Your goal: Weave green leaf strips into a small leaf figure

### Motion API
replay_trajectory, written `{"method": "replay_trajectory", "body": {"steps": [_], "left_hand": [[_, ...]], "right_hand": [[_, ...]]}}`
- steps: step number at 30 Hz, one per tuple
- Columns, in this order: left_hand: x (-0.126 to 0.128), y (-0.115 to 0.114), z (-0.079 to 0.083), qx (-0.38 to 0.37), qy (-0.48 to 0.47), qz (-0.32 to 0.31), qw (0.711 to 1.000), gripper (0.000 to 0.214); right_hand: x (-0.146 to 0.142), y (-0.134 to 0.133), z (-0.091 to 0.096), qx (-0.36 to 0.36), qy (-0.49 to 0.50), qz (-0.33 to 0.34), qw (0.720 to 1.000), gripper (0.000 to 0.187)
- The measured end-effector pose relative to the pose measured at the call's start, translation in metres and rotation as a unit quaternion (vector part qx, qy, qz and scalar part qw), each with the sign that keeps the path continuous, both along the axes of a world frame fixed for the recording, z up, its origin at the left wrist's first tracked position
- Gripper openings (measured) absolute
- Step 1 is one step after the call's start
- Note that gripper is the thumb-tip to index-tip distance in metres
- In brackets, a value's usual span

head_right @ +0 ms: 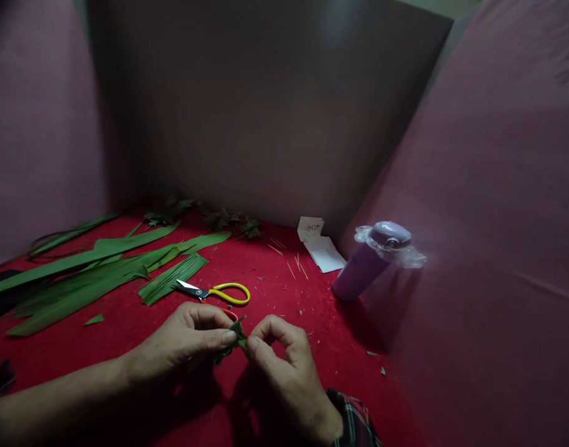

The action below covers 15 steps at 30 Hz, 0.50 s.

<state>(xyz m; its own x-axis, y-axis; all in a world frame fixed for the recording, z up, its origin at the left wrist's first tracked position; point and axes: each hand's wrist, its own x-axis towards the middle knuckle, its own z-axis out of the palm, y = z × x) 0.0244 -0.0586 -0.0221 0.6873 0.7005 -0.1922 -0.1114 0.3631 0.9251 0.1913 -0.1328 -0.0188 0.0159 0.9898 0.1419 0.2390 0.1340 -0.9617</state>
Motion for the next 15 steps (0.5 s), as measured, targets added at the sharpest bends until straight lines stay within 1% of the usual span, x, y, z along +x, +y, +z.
{"method": "replay_trajectory", "body": {"steps": [9, 12, 15], "left_hand": [[0.0009, 0.0003, 0.0018, -0.013, -0.019, 0.014, 1.000, 0.020], [0.0016, 0.0007, -0.0005, -0.014, -0.029, 0.019, 0.999, 0.019], [0.0013, 0.0007, -0.0028, -0.006, -0.016, 0.014, 1.000, 0.020]], "right_hand": [[-0.0012, 0.0020, -0.0016, -0.014, 0.014, -0.001, 1.000, 0.026], [-0.0040, 0.0018, -0.0009, 0.002, -0.007, -0.014, 1.000, 0.025], [-0.0060, 0.0010, -0.0010, 0.005, -0.039, -0.022, 0.999, 0.021]]}}
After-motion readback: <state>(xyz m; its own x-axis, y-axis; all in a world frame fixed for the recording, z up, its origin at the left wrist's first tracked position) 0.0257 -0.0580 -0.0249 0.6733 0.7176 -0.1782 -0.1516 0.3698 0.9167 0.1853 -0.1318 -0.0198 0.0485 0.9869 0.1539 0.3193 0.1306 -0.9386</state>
